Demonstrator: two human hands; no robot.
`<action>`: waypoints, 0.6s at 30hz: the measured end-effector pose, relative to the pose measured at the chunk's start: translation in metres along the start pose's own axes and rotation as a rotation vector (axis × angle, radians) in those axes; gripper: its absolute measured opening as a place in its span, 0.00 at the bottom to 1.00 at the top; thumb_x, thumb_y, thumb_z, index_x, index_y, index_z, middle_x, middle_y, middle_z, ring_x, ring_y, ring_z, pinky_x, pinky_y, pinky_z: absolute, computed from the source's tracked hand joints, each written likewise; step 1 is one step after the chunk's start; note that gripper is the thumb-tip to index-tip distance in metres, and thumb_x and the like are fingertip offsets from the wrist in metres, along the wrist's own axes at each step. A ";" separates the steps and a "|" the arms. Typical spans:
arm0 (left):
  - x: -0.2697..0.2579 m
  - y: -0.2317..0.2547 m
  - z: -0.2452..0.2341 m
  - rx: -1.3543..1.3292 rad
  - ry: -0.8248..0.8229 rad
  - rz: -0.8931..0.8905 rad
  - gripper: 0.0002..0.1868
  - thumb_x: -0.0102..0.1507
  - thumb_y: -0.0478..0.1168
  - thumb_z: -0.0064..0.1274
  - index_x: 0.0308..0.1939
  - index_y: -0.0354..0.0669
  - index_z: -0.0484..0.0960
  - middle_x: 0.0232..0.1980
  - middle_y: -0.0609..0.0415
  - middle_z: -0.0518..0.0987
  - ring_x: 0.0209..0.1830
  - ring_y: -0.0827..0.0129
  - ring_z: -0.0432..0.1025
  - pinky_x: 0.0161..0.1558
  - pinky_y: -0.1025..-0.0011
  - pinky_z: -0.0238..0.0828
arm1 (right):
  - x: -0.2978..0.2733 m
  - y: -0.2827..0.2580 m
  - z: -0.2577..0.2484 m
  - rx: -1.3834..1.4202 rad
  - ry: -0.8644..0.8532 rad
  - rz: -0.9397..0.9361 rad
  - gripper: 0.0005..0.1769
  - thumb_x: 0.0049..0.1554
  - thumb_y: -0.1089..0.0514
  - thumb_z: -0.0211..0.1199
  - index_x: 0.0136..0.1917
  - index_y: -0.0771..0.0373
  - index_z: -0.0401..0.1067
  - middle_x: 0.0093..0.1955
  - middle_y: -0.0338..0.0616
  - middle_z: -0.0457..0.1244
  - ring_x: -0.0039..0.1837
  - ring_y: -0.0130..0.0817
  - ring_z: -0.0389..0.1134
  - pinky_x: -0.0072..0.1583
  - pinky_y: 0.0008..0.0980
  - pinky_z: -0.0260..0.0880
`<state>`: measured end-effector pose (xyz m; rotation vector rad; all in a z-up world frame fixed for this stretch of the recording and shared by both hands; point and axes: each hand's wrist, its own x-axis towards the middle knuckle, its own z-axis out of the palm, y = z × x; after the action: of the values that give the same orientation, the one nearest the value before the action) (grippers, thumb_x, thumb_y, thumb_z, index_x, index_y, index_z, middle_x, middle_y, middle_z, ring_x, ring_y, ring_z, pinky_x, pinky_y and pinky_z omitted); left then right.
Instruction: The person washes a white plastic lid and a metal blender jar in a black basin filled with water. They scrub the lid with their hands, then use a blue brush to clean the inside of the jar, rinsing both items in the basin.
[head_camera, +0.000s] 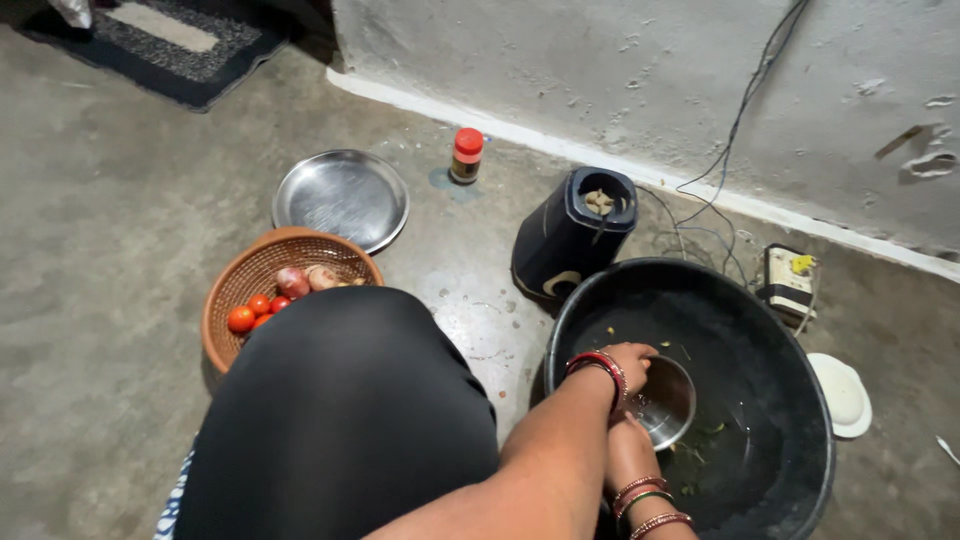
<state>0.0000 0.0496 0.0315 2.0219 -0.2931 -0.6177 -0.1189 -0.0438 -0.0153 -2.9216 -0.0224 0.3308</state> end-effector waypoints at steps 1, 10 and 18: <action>0.000 0.000 0.001 -0.031 -0.008 -0.008 0.21 0.69 0.42 0.43 0.66 0.57 0.77 0.67 0.49 0.76 0.68 0.52 0.69 0.68 0.60 0.63 | -0.004 0.007 -0.001 -0.204 0.005 -0.140 0.11 0.55 0.58 0.58 0.49 0.59 0.78 0.51 0.52 0.71 0.59 0.46 0.73 0.76 0.40 0.60; -0.033 0.023 -0.034 -0.061 -0.034 -0.184 0.33 0.64 0.45 0.56 0.73 0.51 0.66 0.73 0.43 0.69 0.73 0.53 0.64 0.72 0.63 0.61 | -0.014 -0.039 -0.042 -0.123 -0.085 0.189 0.16 0.56 0.62 0.54 0.57 0.55 0.75 0.51 0.55 0.71 0.59 0.46 0.72 0.82 0.45 0.45; -0.007 0.000 -0.013 -0.208 -0.059 -0.162 0.32 0.59 0.33 0.43 0.68 0.55 0.78 0.68 0.48 0.78 0.67 0.55 0.73 0.66 0.62 0.68 | -0.016 -0.031 -0.030 0.065 0.047 -0.022 0.14 0.53 0.60 0.57 0.53 0.62 0.74 0.49 0.55 0.71 0.56 0.49 0.72 0.69 0.40 0.62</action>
<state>0.0013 0.0621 0.0384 1.8408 -0.0954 -0.7772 -0.1279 -0.0197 0.0229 -2.8610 -0.0357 0.2547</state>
